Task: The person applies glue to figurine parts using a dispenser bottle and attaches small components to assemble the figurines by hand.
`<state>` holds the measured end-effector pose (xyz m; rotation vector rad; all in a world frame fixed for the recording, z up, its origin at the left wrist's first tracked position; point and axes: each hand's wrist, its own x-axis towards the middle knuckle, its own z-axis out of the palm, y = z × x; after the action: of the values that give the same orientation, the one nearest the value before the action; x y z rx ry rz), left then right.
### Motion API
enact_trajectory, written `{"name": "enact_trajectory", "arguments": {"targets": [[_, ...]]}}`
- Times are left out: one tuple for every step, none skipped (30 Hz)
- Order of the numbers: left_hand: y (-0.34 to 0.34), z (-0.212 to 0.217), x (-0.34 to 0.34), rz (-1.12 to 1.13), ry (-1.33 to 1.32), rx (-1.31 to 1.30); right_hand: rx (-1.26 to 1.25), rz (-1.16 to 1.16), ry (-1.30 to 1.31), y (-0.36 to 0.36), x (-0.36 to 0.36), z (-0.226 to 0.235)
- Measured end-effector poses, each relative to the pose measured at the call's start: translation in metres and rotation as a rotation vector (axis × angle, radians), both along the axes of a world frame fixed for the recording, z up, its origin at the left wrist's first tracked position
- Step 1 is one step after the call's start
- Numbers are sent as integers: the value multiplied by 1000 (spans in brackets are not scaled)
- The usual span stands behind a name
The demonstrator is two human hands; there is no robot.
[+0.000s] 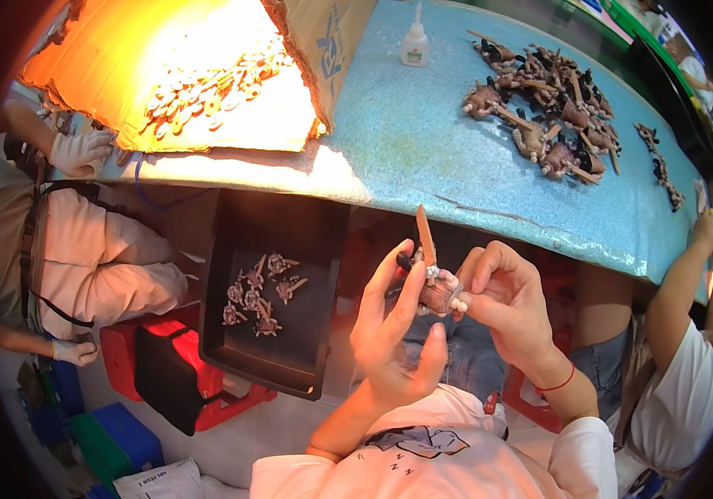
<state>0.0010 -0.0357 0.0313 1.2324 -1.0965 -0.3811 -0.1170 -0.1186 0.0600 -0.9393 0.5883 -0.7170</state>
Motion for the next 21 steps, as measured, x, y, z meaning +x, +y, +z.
{"name": "enact_trajectory", "arguments": {"targets": [[0, 1, 0, 8, 5, 10, -15, -6, -3, 1, 0, 0], [0, 1, 0, 13, 7, 11, -13, -1, -1, 2, 0, 0], [0, 1, 0, 11, 13, 11, -34, -1, -9, 2, 0, 1], [-1, 1, 0, 8, 19, 11, -54, 0, -17, 3, 0, 2], [-1, 2, -1, 12, 21, 11, -54, 4, -15, 4, 0, 2], [-2, 2, -2, 10, 47, 8, -74, -9, -21, 5, 0, 1], [-3, 2, -2, 7, 72, 6, -94, -23, -28, 6, 0, 1], [-3, 2, -2, 10, 74, 6, -94, -19, -26, 6, 0, 0], [-3, 0, -1, 12, 57, 2, -97, -21, -34, 7, 0, -1], [-3, 0, -1, 13, 39, -2, -101, -23, -42, 7, 0, -1], [-3, 0, -1, 14, 42, -3, -101, -21, -40, 8, 0, -2], [-4, 1, -2, 21, 41, -15, -102, -29, -47, 9, 1, -2], [-4, 2, -2, 27, 41, -28, -103, -37, -55, 10, 1, -1], [-3, 2, -2, 29, 43, -29, -103, -35, -53, 10, 1, -2], [-4, 2, -2, 33, 18, -34, -110, -42, -46, 10, 1, -2], [-4, 2, -2, 36, -6, -39, -116, -48, -38, 11, 0, -2], [-5, 2, -3, 36, -4, -40, -117, -49, -36, 11, 0, -1], [-5, 3, -3, 32, -3, -47, -111, -57, -36, 12, 0, 1], [-5, 3, -3, 29, -1, -55, -105, -65, -35, 13, 0, 2], [-5, 3, -3, 29, 0, -55, -106, -66, -34, 13, 1, 1], [-4, 3, -3, 31, -4, -47, -108, -67, -43, 13, 1, 1]]}}
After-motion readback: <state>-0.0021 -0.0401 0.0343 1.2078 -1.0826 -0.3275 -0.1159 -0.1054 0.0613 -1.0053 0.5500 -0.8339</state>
